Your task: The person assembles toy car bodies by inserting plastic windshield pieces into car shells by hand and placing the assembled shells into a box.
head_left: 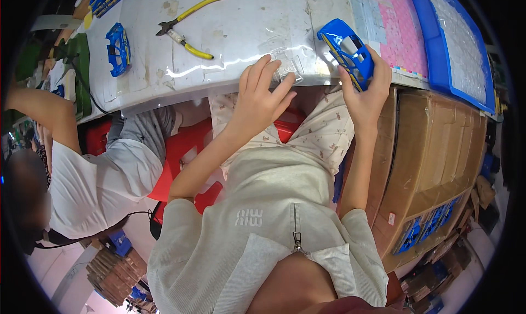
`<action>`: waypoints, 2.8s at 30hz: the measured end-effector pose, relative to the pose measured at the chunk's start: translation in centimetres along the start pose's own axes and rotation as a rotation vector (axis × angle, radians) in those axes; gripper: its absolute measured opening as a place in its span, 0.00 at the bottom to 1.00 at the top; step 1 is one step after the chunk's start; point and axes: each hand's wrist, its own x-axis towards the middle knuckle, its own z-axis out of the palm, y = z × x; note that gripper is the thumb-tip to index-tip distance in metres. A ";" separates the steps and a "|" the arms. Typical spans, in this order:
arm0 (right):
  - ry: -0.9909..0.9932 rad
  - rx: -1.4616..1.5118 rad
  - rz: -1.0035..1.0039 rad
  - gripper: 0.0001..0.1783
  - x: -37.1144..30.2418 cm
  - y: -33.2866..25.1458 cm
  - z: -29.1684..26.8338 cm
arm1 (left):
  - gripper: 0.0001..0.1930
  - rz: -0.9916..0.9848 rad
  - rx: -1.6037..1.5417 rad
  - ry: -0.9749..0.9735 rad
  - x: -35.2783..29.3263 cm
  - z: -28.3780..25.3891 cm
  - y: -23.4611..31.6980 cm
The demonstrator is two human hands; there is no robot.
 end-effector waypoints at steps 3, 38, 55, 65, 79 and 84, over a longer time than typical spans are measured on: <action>0.065 0.114 0.095 0.29 -1.3 -0.6 -0.8 | 0.14 0.058 0.059 0.048 -0.6 0.9 0.1; -0.051 1.335 0.763 0.34 -4.4 -5.8 -3.5 | 0.13 0.279 -0.687 0.128 2.1 -2.0 5.0; -0.136 1.360 0.724 0.31 -4.8 -6.6 -3.2 | 0.08 0.378 -0.423 0.169 1.5 -2.5 5.0; -0.150 1.334 0.750 0.31 -5.2 -6.5 -3.3 | 0.09 0.349 -0.473 0.167 1.3 -2.4 5.3; -0.169 1.303 0.760 0.30 -5.0 -7.4 -2.9 | 0.21 0.171 -0.323 -0.088 2.0 -4.0 5.6; -0.236 1.518 0.788 0.31 -5.0 -8.0 -3.3 | 0.14 -0.331 -0.617 0.299 3.4 -3.0 6.0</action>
